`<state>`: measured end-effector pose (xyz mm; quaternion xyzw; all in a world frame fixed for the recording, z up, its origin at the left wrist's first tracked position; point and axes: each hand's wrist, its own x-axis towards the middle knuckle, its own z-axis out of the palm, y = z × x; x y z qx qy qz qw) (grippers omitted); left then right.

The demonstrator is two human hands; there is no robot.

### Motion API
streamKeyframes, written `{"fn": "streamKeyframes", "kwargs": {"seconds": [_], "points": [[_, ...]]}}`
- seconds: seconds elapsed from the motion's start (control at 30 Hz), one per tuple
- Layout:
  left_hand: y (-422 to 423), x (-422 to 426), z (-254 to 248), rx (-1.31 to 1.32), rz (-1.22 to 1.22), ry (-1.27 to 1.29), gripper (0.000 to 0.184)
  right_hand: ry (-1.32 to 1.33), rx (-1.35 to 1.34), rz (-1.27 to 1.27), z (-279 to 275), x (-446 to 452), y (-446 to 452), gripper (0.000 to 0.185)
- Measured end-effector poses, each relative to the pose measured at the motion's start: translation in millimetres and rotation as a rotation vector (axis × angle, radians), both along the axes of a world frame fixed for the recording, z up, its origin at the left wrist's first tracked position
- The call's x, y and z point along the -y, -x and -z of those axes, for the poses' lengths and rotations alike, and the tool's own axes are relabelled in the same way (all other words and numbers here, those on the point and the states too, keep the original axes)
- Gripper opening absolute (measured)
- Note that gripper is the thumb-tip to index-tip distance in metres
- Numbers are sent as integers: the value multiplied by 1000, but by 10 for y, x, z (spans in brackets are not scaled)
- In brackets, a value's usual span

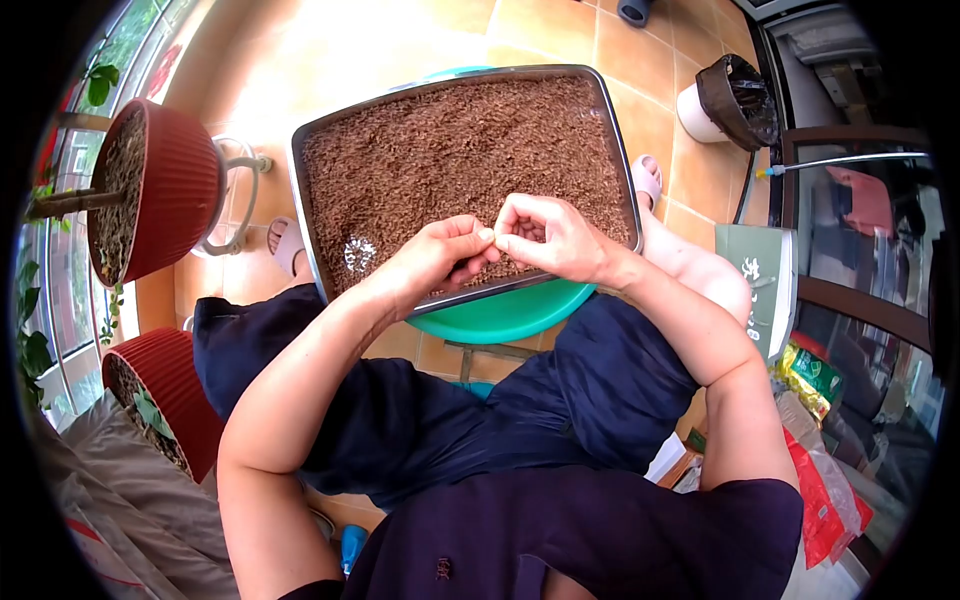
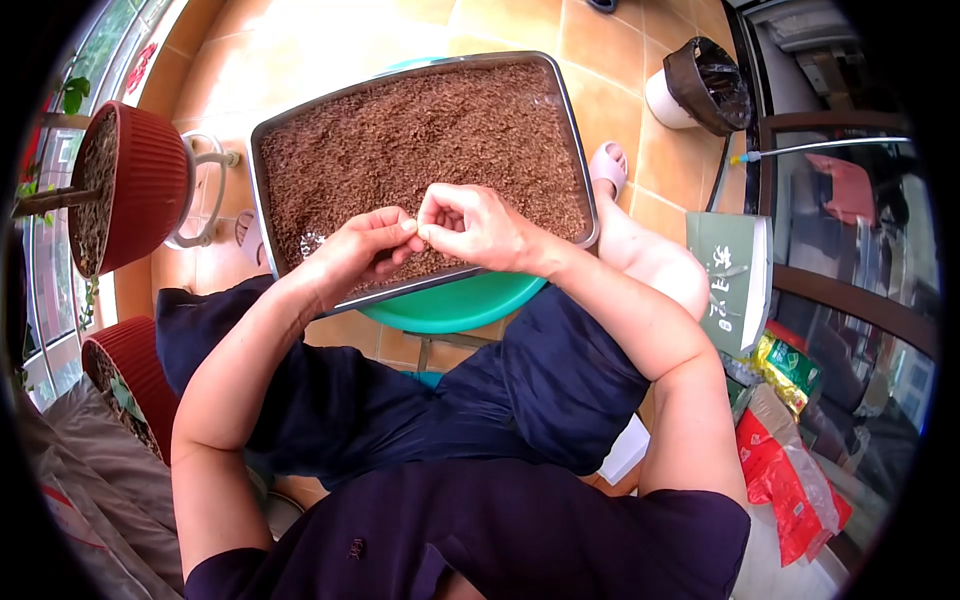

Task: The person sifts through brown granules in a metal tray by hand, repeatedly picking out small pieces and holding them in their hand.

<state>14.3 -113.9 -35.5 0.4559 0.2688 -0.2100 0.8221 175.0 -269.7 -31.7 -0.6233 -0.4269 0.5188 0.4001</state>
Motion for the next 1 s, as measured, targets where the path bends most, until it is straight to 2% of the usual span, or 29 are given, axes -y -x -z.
{"fn": "streamKeyframes", "kwargs": {"seconds": [0.1,0.3,0.4,0.5,0.53,0.6,0.73,0.8,0.87,1.0], "points": [[7,26,20,-39,-14,58,28,-58,-17,74,53,49,62,12],[-45,143,57,-201,-149,155,31,-196,486,196,7,70,264,12],[-71,197,6,-235,-197,174,29,-369,642,39,30,56,286,14],[-29,127,117,-222,-221,187,26,-362,524,109,62,1,207,11],[-19,94,139,-214,-231,193,25,-271,490,94,86,-2,100,10],[-18,37,127,-215,-277,244,24,-241,496,216,171,-56,-101,12],[13,-64,24,-156,-348,277,26,-8,861,383,586,-66,-720,10],[78,-133,58,-115,-380,309,27,45,1014,352,868,-17,-959,8],[115,-160,42,-123,-390,301,28,130,941,327,1041,-20,-1042,11],[207,-203,12,-142,-383,280,28,21,1003,286,1297,-65,-957,16]]}}
